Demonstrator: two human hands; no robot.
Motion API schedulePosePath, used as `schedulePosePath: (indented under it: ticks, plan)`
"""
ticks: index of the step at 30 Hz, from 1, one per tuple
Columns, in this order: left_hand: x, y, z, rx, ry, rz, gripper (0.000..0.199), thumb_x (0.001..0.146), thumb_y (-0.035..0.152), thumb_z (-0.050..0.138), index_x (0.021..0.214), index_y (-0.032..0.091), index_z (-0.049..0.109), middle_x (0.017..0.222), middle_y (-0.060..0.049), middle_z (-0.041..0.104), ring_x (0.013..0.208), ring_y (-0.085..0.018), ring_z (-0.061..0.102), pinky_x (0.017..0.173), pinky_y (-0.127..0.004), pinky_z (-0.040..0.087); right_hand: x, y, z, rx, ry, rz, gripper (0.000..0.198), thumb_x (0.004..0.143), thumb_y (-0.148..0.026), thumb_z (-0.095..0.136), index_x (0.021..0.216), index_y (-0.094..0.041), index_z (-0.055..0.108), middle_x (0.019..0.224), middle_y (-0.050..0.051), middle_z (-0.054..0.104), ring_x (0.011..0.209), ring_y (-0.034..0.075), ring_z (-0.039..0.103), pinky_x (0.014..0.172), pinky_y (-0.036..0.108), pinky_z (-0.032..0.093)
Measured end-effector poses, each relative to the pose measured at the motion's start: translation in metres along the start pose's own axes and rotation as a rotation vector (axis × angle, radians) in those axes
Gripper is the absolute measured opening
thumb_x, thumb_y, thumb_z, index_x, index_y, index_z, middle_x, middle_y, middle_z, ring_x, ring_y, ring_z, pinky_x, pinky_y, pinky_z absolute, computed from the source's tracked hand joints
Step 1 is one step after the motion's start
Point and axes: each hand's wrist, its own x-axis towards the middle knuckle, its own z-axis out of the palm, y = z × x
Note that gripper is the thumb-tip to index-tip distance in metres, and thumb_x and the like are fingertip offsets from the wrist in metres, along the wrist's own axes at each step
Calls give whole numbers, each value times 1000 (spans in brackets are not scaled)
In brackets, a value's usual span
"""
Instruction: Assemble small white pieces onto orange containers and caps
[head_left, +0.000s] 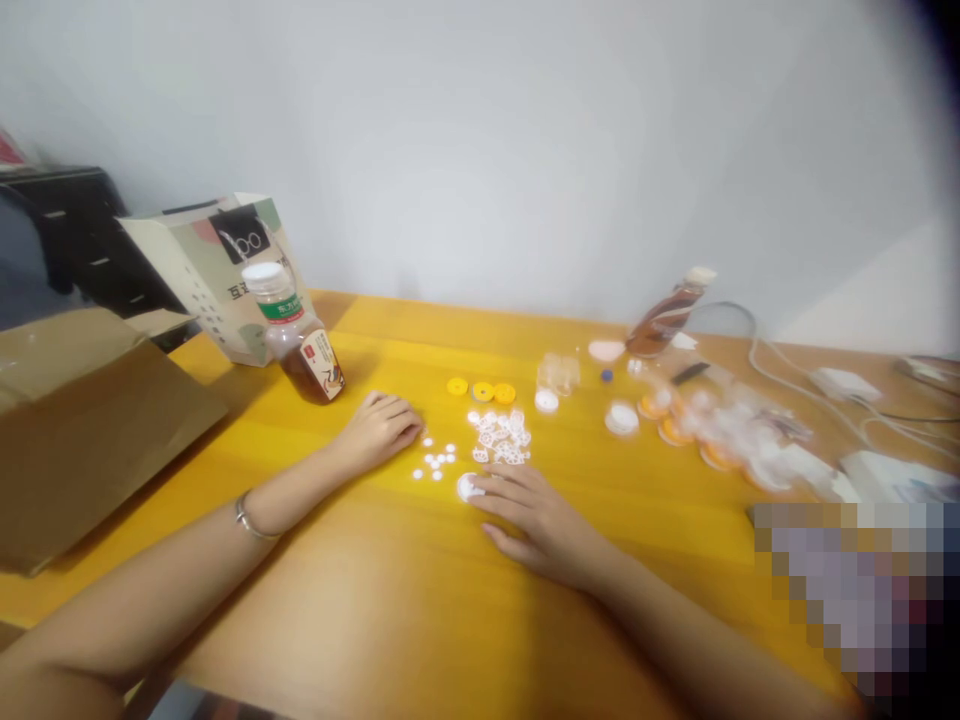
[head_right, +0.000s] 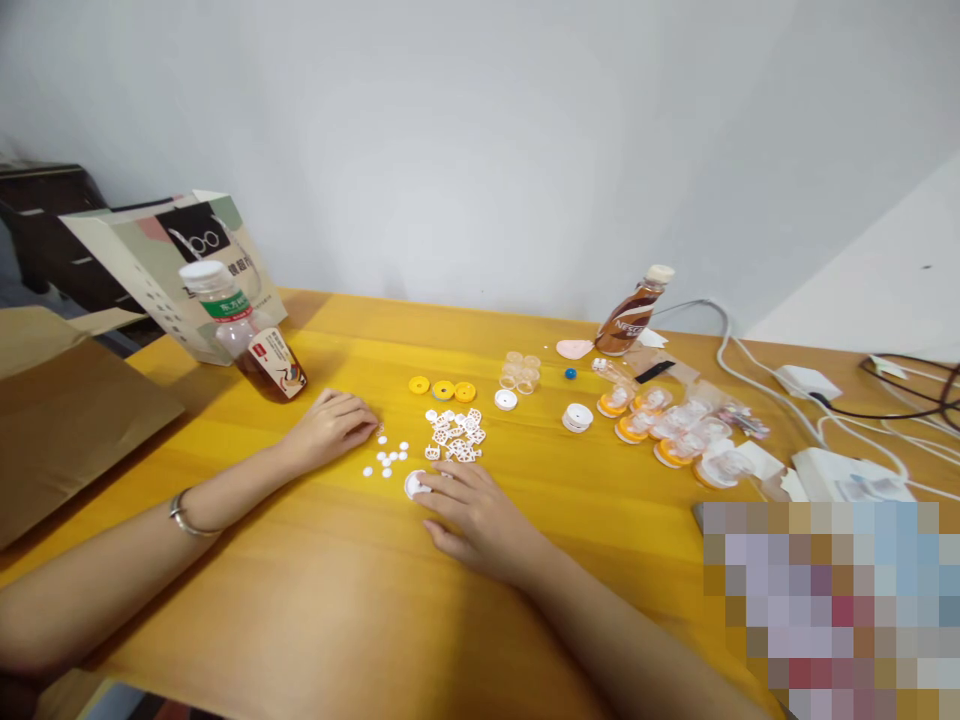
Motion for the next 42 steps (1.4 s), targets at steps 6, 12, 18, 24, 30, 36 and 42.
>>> schedulePosePath:
  ticks: [6,12,18,24,30,36,42]
  plan:
    - [-1,0,2,-13,-24,-62,20,90,27,40,83,19,57,83,-2,63,79,-14,53,73,-31,28,0,0,0,6,24,-2,30,82,-20,50,111,-21,56,115,6,61,115,21,48,95,39,41]
    - [0,-2,3,-65,-47,-128,18,90,28,38,86,19,54,86,-3,61,82,-16,52,74,-32,28,0,1,1,21,38,-15,30,82,-18,49,111,-22,56,115,6,61,113,20,50,94,39,42]
    - [2,14,-5,-179,0,-157,14,89,25,39,85,18,51,85,-3,59,81,-16,51,74,-32,28,0,1,1,6,-5,-7,29,83,-19,49,111,-21,57,117,6,60,116,20,46,96,38,40]
    - [3,69,-6,-287,-1,46,11,88,17,40,87,18,51,87,-3,60,83,-15,52,74,-31,29,2,1,0,-7,-42,8,29,82,-19,51,110,-22,58,117,5,60,117,21,45,96,39,40]
    - [4,79,0,-264,5,56,12,89,18,40,87,18,52,84,-3,61,81,-15,52,73,-32,29,2,1,0,18,-72,31,30,84,-21,49,113,-24,57,120,5,58,118,23,44,96,42,40]
    - [2,79,-1,-245,2,100,13,89,19,42,88,18,54,82,-2,62,80,-14,53,75,-31,30,2,1,0,29,-40,28,30,82,-20,50,112,-23,58,116,5,60,116,23,45,94,41,41]
    - [-4,70,-6,-147,33,328,19,88,15,45,104,18,54,95,-4,65,94,-16,55,82,-33,32,-1,4,3,44,10,18,30,81,-18,52,111,-22,58,117,5,60,118,23,45,96,42,41]
